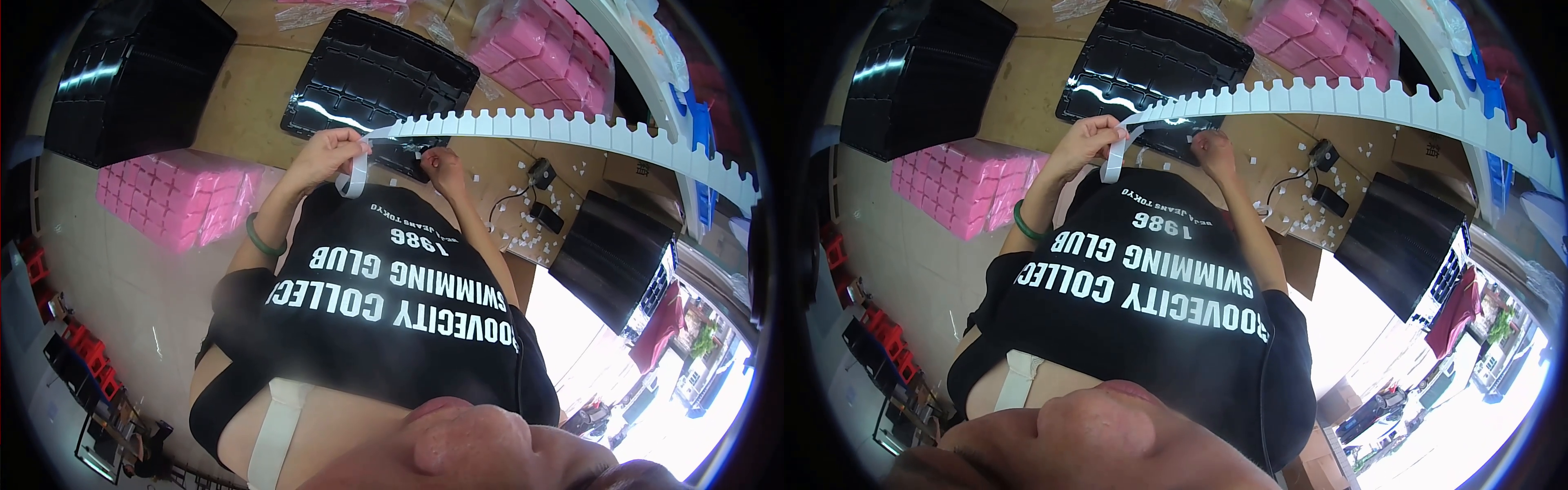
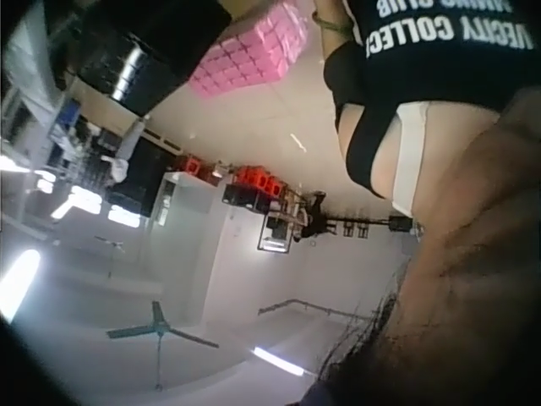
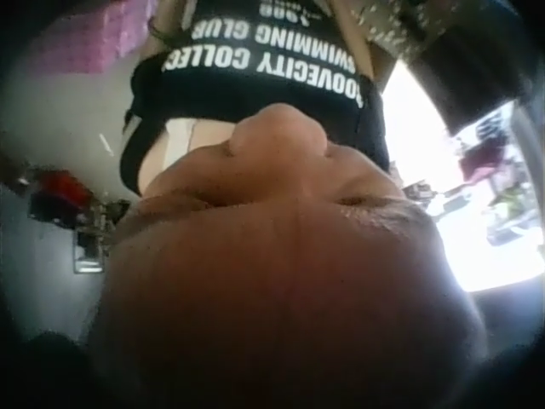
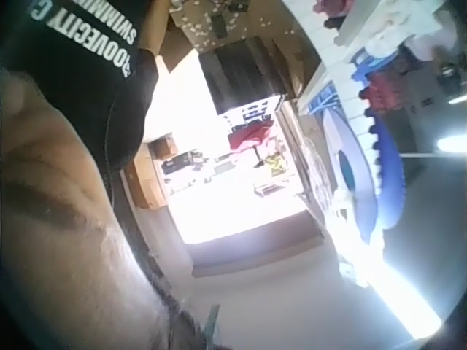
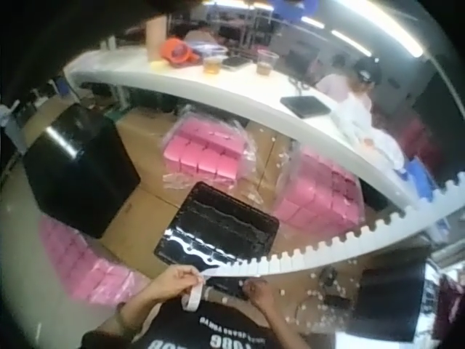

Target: The person assembles small plastic components into a plastic tray by hand, then applies adhesive strips to the assembled components.

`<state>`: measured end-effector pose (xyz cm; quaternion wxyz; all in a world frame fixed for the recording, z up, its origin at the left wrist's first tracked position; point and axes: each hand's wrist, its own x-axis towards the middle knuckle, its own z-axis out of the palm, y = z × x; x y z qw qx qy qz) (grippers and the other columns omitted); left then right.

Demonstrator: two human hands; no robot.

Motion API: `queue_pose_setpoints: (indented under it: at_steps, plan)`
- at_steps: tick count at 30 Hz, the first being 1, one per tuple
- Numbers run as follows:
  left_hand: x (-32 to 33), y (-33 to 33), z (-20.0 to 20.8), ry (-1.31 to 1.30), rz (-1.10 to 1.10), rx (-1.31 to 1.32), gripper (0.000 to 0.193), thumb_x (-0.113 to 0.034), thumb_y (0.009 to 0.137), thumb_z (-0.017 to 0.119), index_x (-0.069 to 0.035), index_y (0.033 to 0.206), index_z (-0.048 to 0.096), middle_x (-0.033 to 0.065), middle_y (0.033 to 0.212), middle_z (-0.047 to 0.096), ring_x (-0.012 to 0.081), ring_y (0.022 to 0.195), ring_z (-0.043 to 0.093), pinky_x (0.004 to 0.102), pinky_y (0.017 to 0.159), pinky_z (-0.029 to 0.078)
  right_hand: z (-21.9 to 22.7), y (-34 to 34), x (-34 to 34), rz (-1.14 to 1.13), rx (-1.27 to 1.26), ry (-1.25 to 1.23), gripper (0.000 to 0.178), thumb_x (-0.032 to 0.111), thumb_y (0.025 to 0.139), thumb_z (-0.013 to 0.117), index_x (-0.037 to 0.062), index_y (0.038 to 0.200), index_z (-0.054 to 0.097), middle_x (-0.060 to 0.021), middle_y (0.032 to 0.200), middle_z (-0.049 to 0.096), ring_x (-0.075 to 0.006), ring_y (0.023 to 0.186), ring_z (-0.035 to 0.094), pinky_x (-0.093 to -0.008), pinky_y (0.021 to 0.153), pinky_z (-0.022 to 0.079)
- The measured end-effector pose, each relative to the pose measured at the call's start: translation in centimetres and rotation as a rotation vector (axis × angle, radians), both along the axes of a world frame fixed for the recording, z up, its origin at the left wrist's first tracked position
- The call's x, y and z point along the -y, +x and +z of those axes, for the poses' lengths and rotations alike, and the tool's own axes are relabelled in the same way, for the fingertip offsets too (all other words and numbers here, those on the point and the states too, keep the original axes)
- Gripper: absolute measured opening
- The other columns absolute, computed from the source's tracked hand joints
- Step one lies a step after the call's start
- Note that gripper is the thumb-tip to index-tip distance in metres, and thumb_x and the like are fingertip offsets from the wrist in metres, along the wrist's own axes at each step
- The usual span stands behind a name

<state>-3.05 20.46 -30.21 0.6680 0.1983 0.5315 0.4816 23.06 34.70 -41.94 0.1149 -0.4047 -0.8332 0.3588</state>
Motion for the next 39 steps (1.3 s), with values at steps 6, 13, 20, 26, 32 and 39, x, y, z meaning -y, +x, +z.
queue_pose_setpoints:
  at_steps: [6, 13, 20, 26, 32, 39]
  plan:
    - [0.5, 0.1, -0.3, 0.013, -0.009, -0.003, 0.015, -0.019, 0.086, 0.064, -0.005, 0.09, 0.064, -0.003, 0.071, 0.059, 0.0022, 0.059, 0.053, 0.0162, 0.055, 0.042, 1.0, -0.9, -0.4, 0.076, 0.036, 0.085, 0.01, 0.007, 0.073, 0.069, 0.0032, 0.081, 0.065, -0.0093, 0.074, 0.062, -0.0227, 0.071, 0.057, -0.0334, 0.067, 0.047]
    - [1.9, 0.0, -0.4, 0.013, 0.035, -0.031, 0.016, -0.022, 0.087, 0.064, -0.006, 0.091, 0.064, -0.0034, 0.074, 0.059, 0.0021, 0.059, 0.053, 0.0164, 0.056, 0.042, -1.0, -1.8, -0.9, 0.168, 0.17, 0.204, 0.01, 0.013, 0.077, 0.064, 0.0041, 0.08, 0.065, -0.0127, 0.08, 0.065, -0.0296, 0.08, 0.06, -0.0386, 0.073, 0.048]
    - [3.2, 0.0, -0.6, -0.004, 0.067, -0.048, 0.015, -0.022, 0.088, 0.063, -0.006, 0.09, 0.063, -0.0042, 0.074, 0.059, 0.0017, 0.059, 0.051, 0.0163, 0.054, 0.039, -1.4, -2.7, 0.3, 0.105, 0.292, 0.246, 0.013, 0.016, 0.076, 0.063, 0.0039, 0.08, 0.065, -0.0148, 0.08, 0.065, -0.0316, 0.077, 0.063, -0.0409, 0.071, 0.05]
    - [3.6, 0.3, -0.6, -0.009, 0.066, -0.024, 0.014, -0.021, 0.088, 0.064, -0.007, 0.09, 0.063, -0.0056, 0.072, 0.058, 0.0012, 0.059, 0.05, 0.0156, 0.053, 0.036, -0.6, -2.5, 0.0, 0.046, 0.236, 0.021, 0.015, 0.017, 0.077, 0.064, 0.0031, 0.08, 0.068, -0.0123, 0.075, 0.066, -0.0253, 0.07, 0.064, -0.0351, 0.068, 0.05]
    - [3.8, 0.4, -0.9, -0.007, 0.053, -0.027, 0.013, -0.019, 0.089, 0.063, -0.007, 0.093, 0.063, -0.0059, 0.071, 0.058, 0.0013, 0.06, 0.05, 0.0159, 0.054, 0.037, 2.4, 1.2, -0.1, -0.154, 0.053, -0.14, 0.019, 0.022, 0.078, 0.066, 0.0045, 0.085, 0.069, -0.0111, 0.077, 0.067, -0.0218, 0.07, 0.065, -0.0331, 0.066, 0.05]
    - [4.0, 1.2, -0.3, 0.386, 0.002, -0.828, 0.032, -0.009, 0.086, 0.06, -0.008, 0.118, 0.063, 0.0025, 0.069, 0.058, 0.0138, 0.055, 0.056, 0.0275, 0.053, 0.045, 11.0, 18.1, 0.6, -0.462, 0.456, -0.11, 0.015, 0.015, 0.078, 0.068, 0.0054, 0.089, 0.068, -0.0083, 0.079, 0.068, -0.0156, 0.074, 0.064, -0.0279, 0.069, 0.049]
